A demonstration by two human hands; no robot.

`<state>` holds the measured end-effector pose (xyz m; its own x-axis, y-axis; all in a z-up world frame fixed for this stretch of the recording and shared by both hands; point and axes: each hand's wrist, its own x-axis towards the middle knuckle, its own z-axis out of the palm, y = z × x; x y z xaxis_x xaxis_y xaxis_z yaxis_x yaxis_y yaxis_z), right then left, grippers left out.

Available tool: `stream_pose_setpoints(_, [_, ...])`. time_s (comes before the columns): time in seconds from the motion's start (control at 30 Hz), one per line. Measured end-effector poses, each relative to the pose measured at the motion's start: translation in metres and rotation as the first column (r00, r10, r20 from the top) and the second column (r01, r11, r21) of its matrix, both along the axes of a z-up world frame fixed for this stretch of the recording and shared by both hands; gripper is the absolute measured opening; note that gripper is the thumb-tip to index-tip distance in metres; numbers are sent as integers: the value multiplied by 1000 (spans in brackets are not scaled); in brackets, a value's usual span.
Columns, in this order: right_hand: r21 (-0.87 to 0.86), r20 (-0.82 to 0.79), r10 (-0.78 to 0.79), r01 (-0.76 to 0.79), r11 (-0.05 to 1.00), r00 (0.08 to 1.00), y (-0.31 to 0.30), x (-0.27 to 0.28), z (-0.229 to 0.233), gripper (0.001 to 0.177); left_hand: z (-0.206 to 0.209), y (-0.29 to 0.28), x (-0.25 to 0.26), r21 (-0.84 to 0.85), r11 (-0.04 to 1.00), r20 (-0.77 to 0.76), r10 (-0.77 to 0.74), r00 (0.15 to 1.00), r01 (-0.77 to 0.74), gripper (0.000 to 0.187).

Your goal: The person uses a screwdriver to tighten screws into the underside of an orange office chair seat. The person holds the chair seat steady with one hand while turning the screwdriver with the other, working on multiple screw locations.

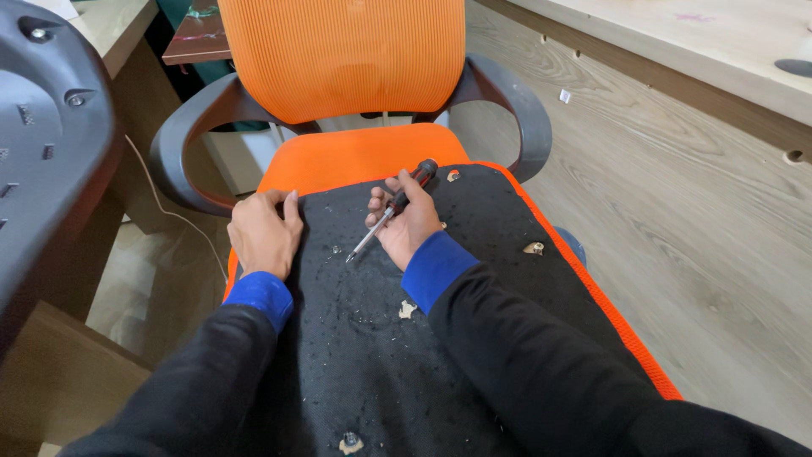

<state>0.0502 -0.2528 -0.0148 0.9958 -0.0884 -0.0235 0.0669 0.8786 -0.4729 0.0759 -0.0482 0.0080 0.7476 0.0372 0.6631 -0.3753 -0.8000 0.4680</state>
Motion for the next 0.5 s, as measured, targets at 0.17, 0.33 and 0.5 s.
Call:
stream_pose_setpoints(0.17, [7, -36, -13, 13, 1000, 999, 2, -5, 7, 36, 0, 2, 2, -40, 999, 9, -24, 1000, 24, 20])
stream_pose_setpoints(0.33, [43, 0, -4, 4, 999, 1000, 0, -4, 8, 43, -3, 7, 6, -181, 983, -126, -52, 991, 28, 25])
stream_pose_setpoints(0.5, [-33, 22, -75, 76, 997, 997, -2, -6, 2, 35, -6, 11, 12, -264, 963, -156, -104, 982, 60, 29])
